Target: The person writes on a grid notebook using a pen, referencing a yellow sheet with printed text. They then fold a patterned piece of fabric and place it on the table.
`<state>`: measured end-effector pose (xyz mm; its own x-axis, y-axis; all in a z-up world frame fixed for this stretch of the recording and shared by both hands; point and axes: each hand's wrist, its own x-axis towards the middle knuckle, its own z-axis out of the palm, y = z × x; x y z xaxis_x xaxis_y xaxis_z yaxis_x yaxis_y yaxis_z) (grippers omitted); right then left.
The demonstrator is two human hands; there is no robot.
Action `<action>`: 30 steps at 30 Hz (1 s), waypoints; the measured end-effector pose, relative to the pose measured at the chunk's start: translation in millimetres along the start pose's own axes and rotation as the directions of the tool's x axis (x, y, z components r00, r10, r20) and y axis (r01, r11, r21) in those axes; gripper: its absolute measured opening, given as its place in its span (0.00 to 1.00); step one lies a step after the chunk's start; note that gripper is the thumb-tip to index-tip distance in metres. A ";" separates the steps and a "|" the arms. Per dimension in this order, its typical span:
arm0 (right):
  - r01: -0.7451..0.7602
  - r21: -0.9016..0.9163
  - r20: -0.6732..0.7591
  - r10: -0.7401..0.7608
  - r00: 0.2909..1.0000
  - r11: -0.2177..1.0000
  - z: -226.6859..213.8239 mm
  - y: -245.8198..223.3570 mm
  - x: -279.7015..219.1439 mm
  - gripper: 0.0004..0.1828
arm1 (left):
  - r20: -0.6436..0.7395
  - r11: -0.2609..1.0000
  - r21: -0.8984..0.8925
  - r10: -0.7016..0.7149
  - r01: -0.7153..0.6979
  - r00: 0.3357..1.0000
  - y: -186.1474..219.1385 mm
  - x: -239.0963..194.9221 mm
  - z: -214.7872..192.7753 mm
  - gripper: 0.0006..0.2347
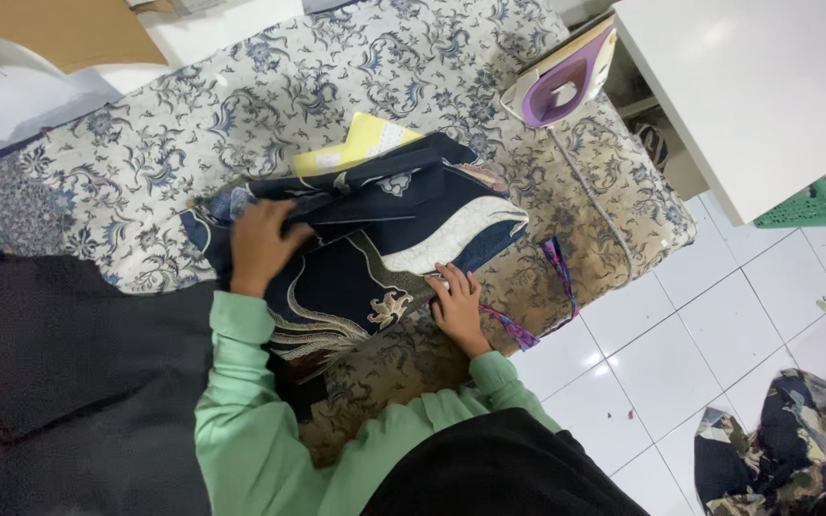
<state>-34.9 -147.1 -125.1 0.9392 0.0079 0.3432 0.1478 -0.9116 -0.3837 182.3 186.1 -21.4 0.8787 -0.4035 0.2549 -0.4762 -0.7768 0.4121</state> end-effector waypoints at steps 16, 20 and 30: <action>0.012 0.001 -0.014 -0.012 1.000 1.000 -6.7 -4.4 1.8 0.31 | 0.389 0.944 0.222 0.143 -0.244 0.910 -20.2 58.4 59.5 0.37; -0.007 0.002 -0.001 0.007 1.000 1.000 -8.0 -5.6 2.8 0.32 | 0.212 0.975 0.217 -0.008 -0.039 0.977 -13.8 71.3 64.2 0.42; 0.002 0.002 -0.012 -0.002 1.000 1.000 -6.0 -4.1 1.3 0.32 | 0.117 0.917 0.258 0.283 -0.305 0.952 13.3 59.5 104.6 0.19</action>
<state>-36.1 -145.8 -117.9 0.9352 0.0050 0.3541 0.1506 -0.9105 -0.3850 231.5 101.2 -92.3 0.7052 -0.6608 0.2570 -0.6962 -0.7140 0.0743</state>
